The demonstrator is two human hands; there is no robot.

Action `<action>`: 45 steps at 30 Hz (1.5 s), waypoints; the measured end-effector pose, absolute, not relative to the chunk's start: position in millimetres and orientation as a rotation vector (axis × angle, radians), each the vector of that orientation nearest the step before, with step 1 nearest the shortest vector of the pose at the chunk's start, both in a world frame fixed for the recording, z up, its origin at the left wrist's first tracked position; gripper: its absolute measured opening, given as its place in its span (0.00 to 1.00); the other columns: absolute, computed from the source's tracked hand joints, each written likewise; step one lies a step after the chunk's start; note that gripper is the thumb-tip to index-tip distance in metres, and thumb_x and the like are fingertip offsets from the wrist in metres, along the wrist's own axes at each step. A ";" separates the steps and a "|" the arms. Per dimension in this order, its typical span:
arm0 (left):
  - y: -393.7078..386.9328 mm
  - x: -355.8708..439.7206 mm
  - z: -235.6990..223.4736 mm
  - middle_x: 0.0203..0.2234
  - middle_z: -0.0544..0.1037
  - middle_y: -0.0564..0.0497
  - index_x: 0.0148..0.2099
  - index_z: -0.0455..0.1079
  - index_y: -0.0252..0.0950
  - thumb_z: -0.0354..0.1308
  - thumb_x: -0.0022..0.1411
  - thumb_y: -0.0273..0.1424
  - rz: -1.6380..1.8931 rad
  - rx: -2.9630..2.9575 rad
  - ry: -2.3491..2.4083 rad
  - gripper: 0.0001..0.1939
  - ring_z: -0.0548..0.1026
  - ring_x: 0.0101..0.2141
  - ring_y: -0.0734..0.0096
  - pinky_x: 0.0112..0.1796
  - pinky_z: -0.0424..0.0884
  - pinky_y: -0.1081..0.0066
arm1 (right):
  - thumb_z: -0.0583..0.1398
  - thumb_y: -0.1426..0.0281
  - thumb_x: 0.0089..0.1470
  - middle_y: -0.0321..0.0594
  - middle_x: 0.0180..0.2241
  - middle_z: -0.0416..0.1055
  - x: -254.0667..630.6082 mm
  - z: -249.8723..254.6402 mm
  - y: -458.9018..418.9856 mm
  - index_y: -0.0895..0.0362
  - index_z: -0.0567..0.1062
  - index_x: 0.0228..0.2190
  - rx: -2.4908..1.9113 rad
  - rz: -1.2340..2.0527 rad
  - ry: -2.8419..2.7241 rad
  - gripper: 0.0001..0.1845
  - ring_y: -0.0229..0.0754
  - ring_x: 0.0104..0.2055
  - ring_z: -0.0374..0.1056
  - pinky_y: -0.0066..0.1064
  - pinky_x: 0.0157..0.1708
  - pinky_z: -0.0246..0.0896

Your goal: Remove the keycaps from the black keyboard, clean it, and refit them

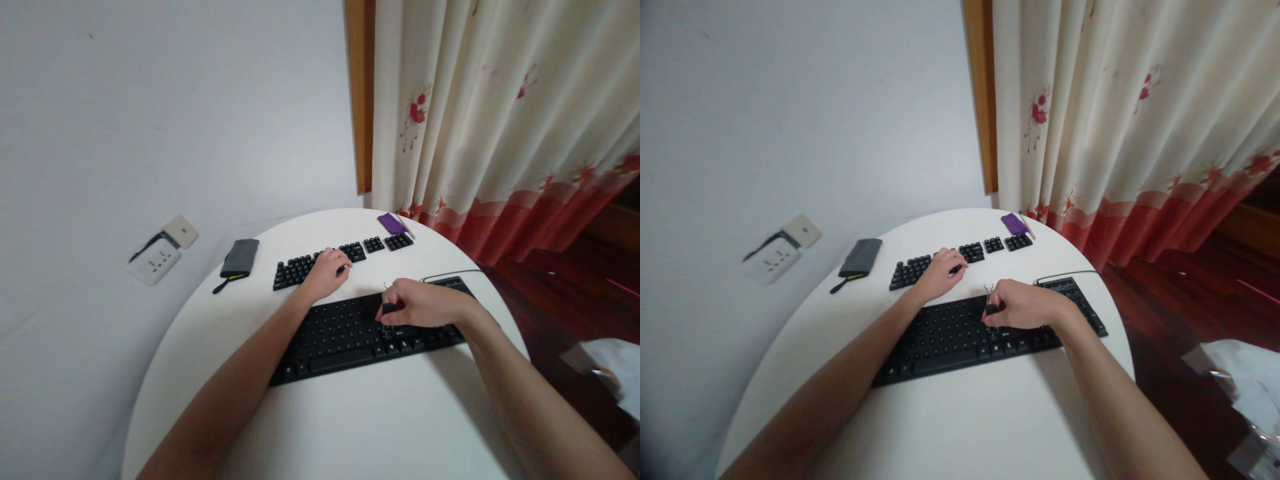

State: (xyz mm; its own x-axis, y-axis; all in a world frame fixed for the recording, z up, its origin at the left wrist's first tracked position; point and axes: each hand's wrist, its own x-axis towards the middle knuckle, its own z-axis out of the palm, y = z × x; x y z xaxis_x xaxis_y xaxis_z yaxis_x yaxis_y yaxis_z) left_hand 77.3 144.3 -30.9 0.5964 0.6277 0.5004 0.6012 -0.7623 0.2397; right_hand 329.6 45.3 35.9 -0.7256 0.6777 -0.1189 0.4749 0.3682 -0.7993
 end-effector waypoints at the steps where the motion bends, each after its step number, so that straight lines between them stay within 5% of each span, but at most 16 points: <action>1: 144.7 77.2 -31.4 0.39 0.76 0.49 0.40 0.74 0.37 0.55 0.63 0.24 0.896 2.763 1.061 0.07 0.69 0.43 0.63 0.49 0.66 0.60 | 0.60 0.65 0.53 0.40 0.29 0.77 328.7 35.7 44.9 0.62 0.80 0.26 -1.015 1.299 -2.405 0.13 0.38 0.28 0.67 0.28 0.28 0.58; 5: 145.4 77.0 -31.5 0.38 0.77 0.49 0.40 0.74 0.38 0.55 0.63 0.24 0.886 2.759 1.059 0.07 0.70 0.43 0.63 0.48 0.67 0.59 | 0.62 0.68 0.50 0.42 0.31 0.78 324.9 33.3 42.1 0.61 0.79 0.26 -1.014 1.375 -2.440 0.09 0.40 0.30 0.69 0.27 0.29 0.59; 16: 145.2 77.7 -31.7 0.38 0.77 0.49 0.40 0.74 0.37 0.55 0.63 0.23 0.872 2.765 1.038 0.08 0.70 0.42 0.64 0.48 0.67 0.60 | 0.60 0.66 0.51 0.33 0.19 0.67 322.0 27.7 46.8 0.60 0.76 0.25 -1.208 1.327 -2.487 0.10 0.34 0.21 0.57 0.26 0.21 0.50; 26: 143.5 78.8 -28.5 0.38 0.77 0.48 0.41 0.74 0.37 0.54 0.63 0.24 0.851 2.762 1.021 0.08 0.71 0.42 0.63 0.48 0.67 0.59 | 0.59 0.62 0.55 0.39 0.20 0.72 315.4 16.2 58.9 0.61 0.76 0.25 -1.181 1.431 -2.164 0.15 0.39 0.22 0.67 0.29 0.25 0.61; 34: 138.3 84.2 -20.6 0.38 0.79 0.48 0.44 0.73 0.37 0.52 0.68 0.30 0.904 2.688 1.038 0.09 0.72 0.41 0.63 0.46 0.67 0.61 | 0.58 0.58 0.59 0.42 0.26 0.76 308.5 -5.6 86.1 0.61 0.77 0.27 -1.193 0.761 -1.762 0.19 0.42 0.29 0.69 0.30 0.33 0.61; 42: 133.2 85.8 -17.6 0.37 0.77 0.49 0.48 0.71 0.38 0.64 0.60 0.42 0.863 2.664 0.817 0.18 0.72 0.41 0.63 0.46 0.67 0.62 | 0.58 0.62 0.60 0.46 0.34 0.79 290.5 -16.8 83.0 0.60 0.80 0.36 -1.156 0.701 -1.714 0.15 0.43 0.33 0.71 0.30 0.34 0.62; 45: 134.2 86.0 -20.1 0.34 0.76 0.49 0.45 0.71 0.37 0.62 0.63 0.40 0.841 2.667 0.805 0.13 0.71 0.39 0.64 0.43 0.67 0.63 | 0.58 0.63 0.60 0.46 0.37 0.80 288.2 -14.7 80.0 0.59 0.81 0.36 -1.147 0.704 -1.753 0.14 0.44 0.37 0.72 0.30 0.36 0.62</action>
State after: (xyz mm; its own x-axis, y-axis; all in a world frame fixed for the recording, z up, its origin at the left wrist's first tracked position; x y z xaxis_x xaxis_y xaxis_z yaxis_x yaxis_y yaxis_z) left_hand 86.0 134.2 -20.1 0.6842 0.5667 0.4590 0.4338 -0.8222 0.3685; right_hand 288.2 80.0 -14.7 -0.1667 0.9127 0.3731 0.4017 0.4084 -0.8197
